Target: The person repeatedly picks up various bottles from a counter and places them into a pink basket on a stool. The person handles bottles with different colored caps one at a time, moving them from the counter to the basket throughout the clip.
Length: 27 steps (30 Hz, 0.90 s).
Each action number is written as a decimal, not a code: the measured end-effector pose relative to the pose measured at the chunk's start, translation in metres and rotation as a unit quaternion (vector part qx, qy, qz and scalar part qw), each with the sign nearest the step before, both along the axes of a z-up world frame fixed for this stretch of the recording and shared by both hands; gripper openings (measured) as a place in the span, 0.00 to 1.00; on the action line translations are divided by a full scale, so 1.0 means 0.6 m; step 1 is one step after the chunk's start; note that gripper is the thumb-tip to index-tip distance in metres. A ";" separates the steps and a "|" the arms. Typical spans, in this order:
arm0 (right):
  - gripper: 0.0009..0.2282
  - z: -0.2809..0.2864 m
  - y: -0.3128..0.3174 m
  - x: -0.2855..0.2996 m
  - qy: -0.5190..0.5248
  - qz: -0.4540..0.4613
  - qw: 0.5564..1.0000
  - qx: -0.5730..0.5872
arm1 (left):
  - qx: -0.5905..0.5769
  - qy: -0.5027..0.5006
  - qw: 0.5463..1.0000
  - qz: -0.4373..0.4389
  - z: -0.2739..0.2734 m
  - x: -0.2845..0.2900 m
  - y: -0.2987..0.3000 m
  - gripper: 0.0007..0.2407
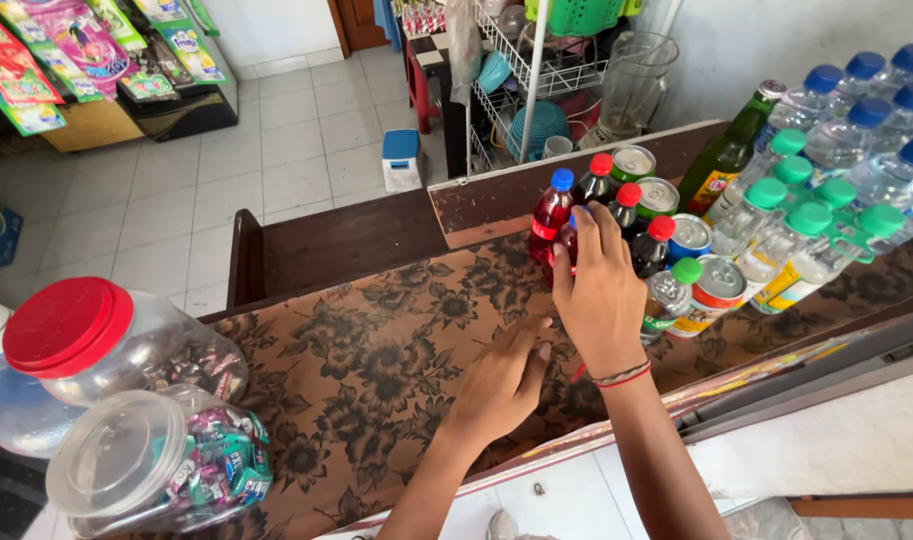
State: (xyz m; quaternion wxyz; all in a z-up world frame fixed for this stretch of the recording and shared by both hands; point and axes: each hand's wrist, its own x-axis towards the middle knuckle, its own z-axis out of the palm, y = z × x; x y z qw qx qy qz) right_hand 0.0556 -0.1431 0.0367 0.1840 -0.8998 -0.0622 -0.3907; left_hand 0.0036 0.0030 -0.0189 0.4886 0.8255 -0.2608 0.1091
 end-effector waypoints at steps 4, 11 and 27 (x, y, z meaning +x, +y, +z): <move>0.11 -0.001 0.005 -0.012 0.003 -0.020 0.999 0.038 | 0.029 0.023 0.999 0.009 0.008 -0.001 -0.003 0.16; 0.13 0.013 0.009 -0.090 -0.070 0.054 0.992 0.088 | 0.012 -0.019 1.000 0.013 0.035 -0.023 -0.011 0.29; 0.19 -0.132 0.108 -0.540 -0.036 -0.043 0.976 0.213 | -0.096 -0.066 0.973 -0.199 -0.154 -0.318 0.060 0.23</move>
